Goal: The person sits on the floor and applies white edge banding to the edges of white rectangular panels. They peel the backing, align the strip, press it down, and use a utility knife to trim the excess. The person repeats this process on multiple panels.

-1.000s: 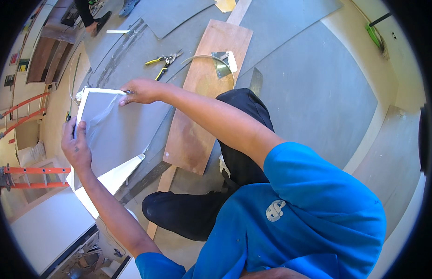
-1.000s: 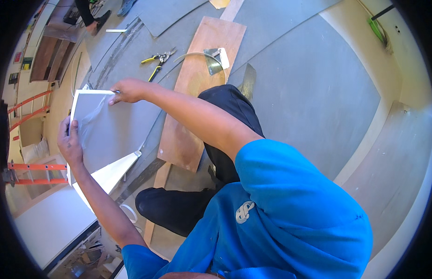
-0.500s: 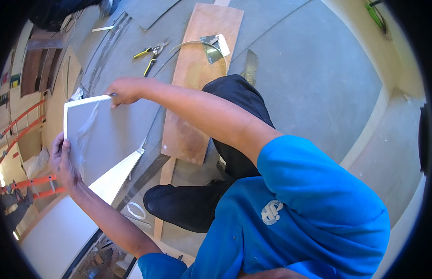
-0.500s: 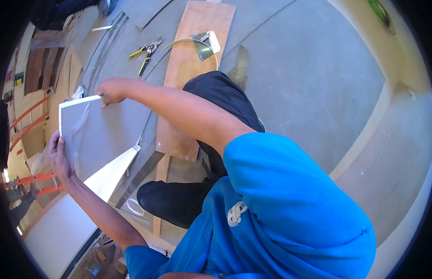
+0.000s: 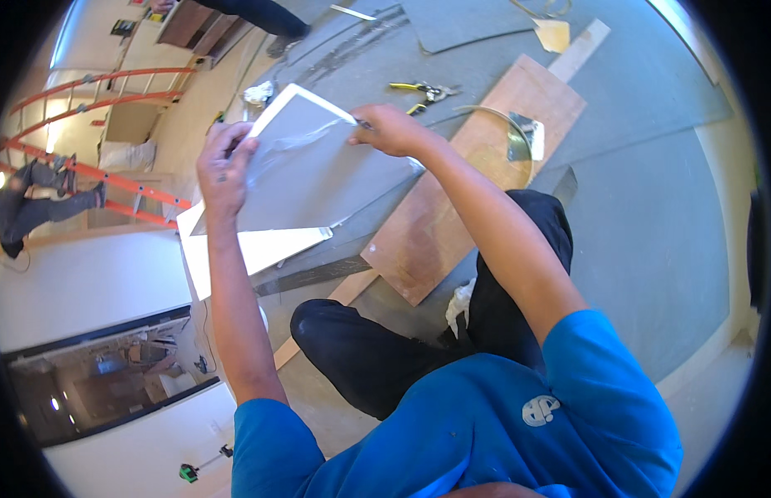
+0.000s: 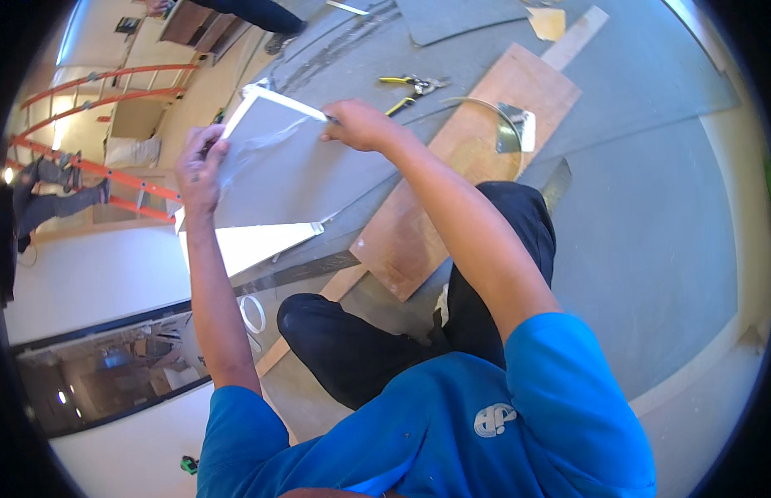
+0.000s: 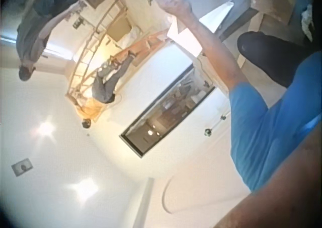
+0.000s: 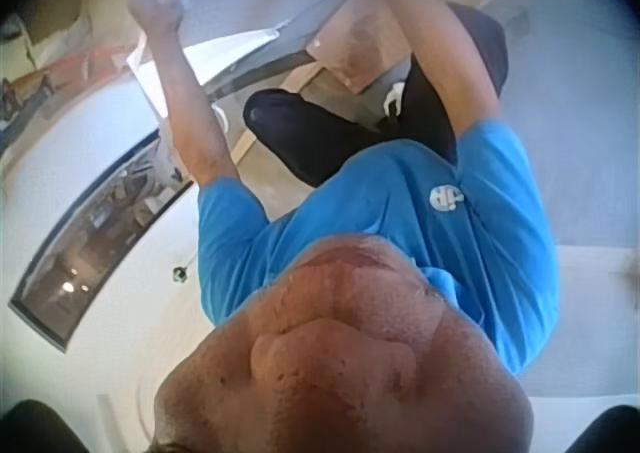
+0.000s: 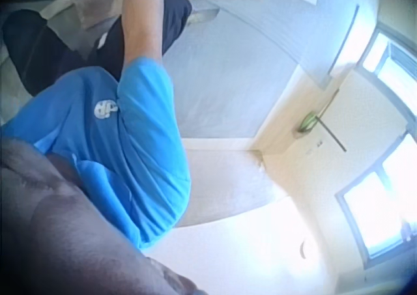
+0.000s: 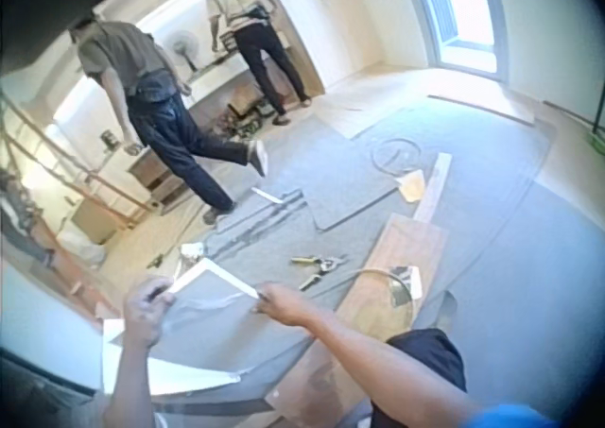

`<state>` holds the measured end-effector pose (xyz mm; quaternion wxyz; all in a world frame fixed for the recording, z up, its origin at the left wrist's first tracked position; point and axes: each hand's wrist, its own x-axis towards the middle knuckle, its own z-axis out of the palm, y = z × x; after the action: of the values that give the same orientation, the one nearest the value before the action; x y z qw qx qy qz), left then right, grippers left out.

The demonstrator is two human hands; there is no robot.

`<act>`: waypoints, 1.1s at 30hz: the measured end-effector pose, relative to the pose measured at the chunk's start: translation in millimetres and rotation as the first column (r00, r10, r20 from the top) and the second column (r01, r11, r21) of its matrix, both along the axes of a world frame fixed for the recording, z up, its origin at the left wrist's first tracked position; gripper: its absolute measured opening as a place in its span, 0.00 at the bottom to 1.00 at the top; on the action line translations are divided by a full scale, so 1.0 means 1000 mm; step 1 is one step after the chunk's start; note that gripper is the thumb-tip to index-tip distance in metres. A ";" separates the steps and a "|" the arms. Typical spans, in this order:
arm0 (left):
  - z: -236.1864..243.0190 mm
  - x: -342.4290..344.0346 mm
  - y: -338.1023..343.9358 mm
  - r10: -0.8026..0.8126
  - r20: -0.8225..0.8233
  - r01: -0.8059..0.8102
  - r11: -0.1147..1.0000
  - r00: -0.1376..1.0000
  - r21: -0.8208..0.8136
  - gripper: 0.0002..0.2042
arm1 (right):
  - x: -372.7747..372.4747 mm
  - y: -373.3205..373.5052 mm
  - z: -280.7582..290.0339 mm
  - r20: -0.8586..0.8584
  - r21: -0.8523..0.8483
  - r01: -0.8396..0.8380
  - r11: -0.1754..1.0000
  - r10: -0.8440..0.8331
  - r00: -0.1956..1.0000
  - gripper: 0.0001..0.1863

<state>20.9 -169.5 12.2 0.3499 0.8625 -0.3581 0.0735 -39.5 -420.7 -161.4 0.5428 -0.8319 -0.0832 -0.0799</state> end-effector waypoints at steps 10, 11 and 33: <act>-0.003 -0.005 -0.005 0.027 0.047 -0.029 0.999 0.999 0.038 0.11 | -0.008 0.018 0.029 0.271 0.183 0.139 0.973 -0.186 0.944 0.42; -0.004 -0.001 -0.003 0.026 -0.004 -0.026 0.999 1.000 0.026 0.11 | -0.005 0.023 0.038 0.343 0.301 0.110 0.947 -0.216 0.914 0.45; 0.004 -0.018 -0.009 -0.011 -0.051 0.012 1.000 0.999 0.016 0.09 | 0.008 0.078 0.082 0.195 0.660 0.310 0.685 -0.554 0.809 0.20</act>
<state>2.8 -178.8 16.7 0.3526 0.8647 -0.3547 0.0465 -32.0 -343.1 -79.9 0.7144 -0.5795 0.0459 -0.3896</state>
